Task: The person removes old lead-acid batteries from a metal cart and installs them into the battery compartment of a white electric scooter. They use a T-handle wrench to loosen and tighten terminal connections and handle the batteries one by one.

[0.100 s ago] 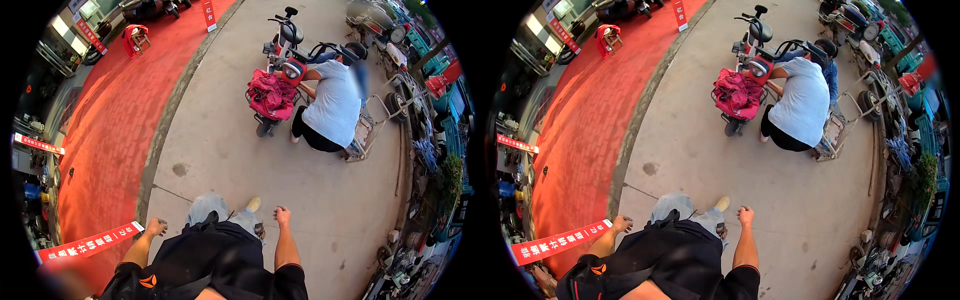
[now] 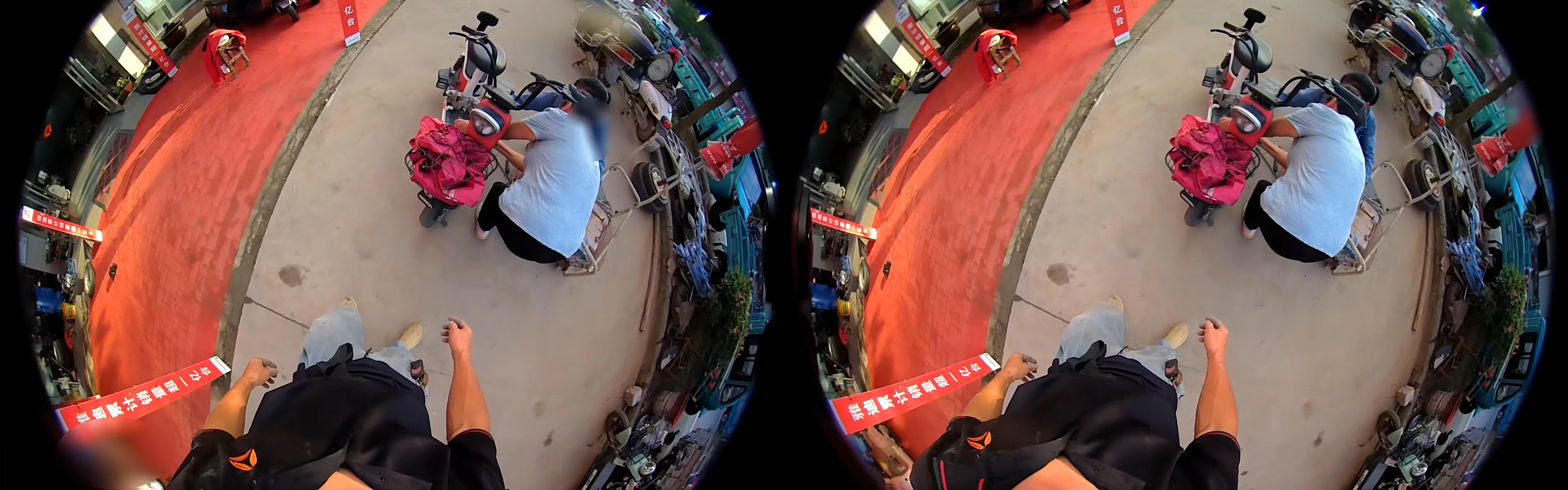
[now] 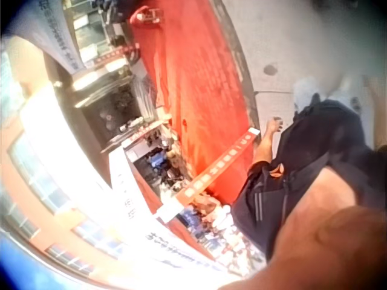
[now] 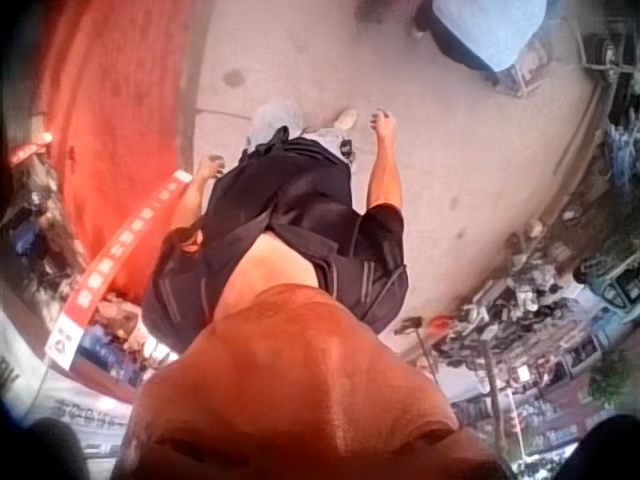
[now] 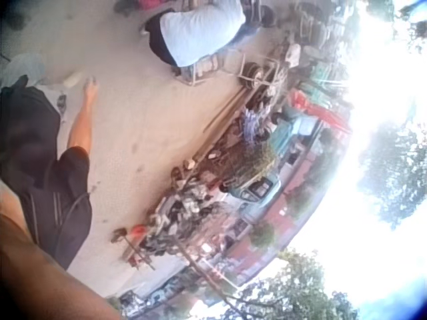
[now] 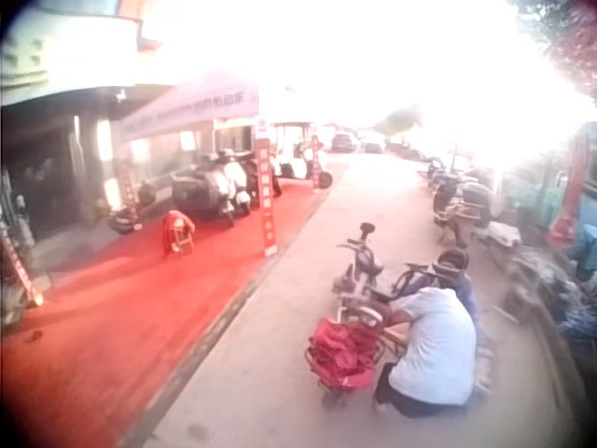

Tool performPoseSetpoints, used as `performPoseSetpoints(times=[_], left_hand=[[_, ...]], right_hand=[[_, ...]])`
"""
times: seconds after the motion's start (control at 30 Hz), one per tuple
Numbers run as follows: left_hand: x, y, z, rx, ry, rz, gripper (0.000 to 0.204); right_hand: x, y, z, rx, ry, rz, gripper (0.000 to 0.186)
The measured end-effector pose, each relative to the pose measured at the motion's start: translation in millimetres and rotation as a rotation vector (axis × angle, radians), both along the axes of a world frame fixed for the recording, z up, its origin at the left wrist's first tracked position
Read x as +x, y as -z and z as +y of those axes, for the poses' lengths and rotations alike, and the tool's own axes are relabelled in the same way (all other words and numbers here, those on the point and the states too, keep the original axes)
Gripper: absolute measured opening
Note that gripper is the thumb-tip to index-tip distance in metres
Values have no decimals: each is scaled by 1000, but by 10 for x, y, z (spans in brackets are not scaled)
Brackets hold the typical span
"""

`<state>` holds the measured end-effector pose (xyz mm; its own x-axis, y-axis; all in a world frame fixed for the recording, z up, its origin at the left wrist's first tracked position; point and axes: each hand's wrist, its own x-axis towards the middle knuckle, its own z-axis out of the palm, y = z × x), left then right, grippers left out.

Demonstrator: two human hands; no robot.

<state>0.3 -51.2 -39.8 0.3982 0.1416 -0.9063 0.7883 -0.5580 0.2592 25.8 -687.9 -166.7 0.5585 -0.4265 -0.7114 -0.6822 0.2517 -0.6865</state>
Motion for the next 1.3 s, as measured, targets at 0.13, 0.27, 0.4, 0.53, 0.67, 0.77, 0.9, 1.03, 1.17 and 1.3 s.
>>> performPoseSetpoints(times=[0.13,0.27,0.4,0.53,0.67,0.77,0.9,1.03,1.17,1.3], left_hand=[[1081,263,140,-67,52,-69,38],[2231,598,291,-86,43,-151,37],[3508,669,349,-80,17,-228,35],[4871,537,469,-122,33,-338,35],[5801,461,518,-47,47,-348,34],[6289,513,505,-37,88,-286,33],[6717,406,351,-26,141,-228,33],[7143,-152,244,-27,79,-156,30],[7792,-516,-130,-6,204,-145,26],[8480,-254,92,-66,81,-166,25]], right_hand=[[1468,-186,420,18,-79,-132,36],[2434,-429,751,-32,-118,-135,36],[2975,-715,905,-94,-122,-46,37],[3621,-779,1056,-135,-106,-33,37],[4460,-837,1251,-119,-117,-67,36],[5110,-756,1358,-86,-129,-125,37],[6120,-547,1430,-22,-194,-158,38],[7273,-561,1596,6,-237,-165,38],[8243,-770,1518,47,-279,-254,38],[8746,-887,1338,-1,-236,-236,38]])
